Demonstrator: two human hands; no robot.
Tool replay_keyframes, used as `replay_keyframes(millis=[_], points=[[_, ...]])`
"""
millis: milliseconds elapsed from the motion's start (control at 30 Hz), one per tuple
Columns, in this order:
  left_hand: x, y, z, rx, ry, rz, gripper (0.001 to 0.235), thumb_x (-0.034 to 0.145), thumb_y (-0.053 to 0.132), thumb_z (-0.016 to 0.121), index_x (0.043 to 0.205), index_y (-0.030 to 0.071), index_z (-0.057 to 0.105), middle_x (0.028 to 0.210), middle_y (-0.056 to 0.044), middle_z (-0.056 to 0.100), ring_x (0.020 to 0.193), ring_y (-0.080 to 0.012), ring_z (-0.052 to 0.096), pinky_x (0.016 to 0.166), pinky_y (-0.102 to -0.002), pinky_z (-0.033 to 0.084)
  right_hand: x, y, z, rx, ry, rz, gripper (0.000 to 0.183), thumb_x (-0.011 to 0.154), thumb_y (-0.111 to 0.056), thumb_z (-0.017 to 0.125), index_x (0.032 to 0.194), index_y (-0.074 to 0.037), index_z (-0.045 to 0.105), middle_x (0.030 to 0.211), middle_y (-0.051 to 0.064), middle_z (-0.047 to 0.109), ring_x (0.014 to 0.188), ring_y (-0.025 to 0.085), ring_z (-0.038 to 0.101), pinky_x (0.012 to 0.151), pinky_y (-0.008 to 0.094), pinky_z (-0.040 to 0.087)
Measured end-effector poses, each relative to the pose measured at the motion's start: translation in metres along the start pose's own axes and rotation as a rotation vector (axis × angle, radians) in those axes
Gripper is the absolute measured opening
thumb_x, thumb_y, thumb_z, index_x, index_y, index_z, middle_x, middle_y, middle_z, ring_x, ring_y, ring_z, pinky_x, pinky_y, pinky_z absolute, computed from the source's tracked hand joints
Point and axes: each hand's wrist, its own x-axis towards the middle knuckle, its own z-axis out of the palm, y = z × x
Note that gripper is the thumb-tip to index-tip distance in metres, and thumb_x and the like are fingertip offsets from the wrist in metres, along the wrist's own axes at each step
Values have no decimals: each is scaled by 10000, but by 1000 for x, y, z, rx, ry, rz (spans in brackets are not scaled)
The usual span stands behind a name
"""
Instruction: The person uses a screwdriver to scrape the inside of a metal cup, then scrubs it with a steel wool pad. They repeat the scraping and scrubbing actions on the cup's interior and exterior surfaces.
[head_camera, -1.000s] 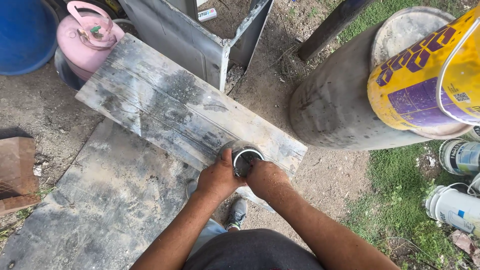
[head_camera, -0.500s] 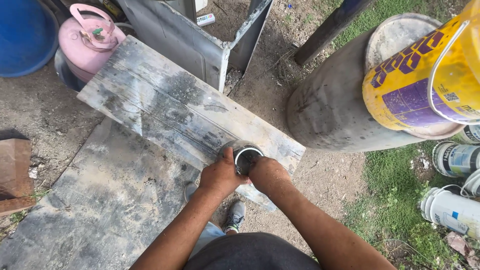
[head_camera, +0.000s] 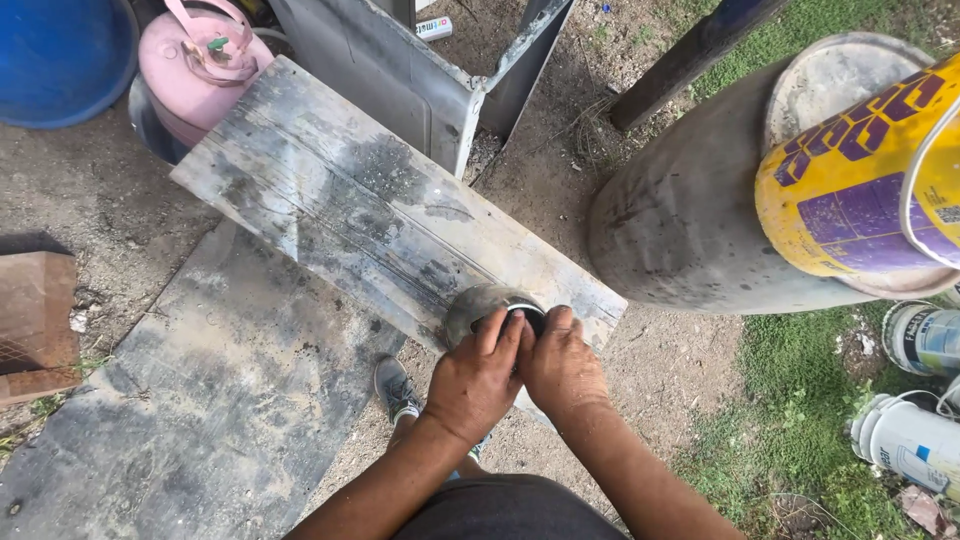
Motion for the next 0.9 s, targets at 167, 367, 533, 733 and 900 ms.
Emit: replay_keyframes(millis=[167,367,533,733,900], points=[[2,14,14,44,56,-14,519,909,357,786,1401,194,756,1070,-10,781,795,-242,829,605,-361,692,-9,4,-9,521,60,-121,486,1194,-335,448,1632,-124,445,1565,395,647,1480,670,606,1271,773,504],[12,39,-7,105,24,-58,254,919,311,772,1154,250,847,980,-30,821,714,-249,814,514,-383,650,3,27,11,826,130,-298,570,1220,-264,431,1746,-58,502,1703,310,643,1644,564,503,1389,696,375],[-2,39,2,241,27,-48,275,898,298,799,1170,260,801,940,-42,820,655,-235,783,458,-358,617,-28,22,-47,725,524,-681,470,1269,-101,365,1691,49,508,1650,322,649,1657,551,498,1390,693,370],[-2,26,7,120,15,-50,431,859,225,827,1287,183,784,1172,-148,895,697,-325,848,541,-444,686,28,34,11,732,371,-435,430,1303,-267,390,1617,-25,556,1487,229,817,1496,520,679,1289,705,489],[3,34,2,186,45,-61,348,832,182,842,1176,216,794,1076,-122,898,609,-269,819,486,-362,657,-38,31,-39,747,534,-698,424,1270,-162,411,1537,64,652,1446,271,814,1476,503,734,1312,642,511]])
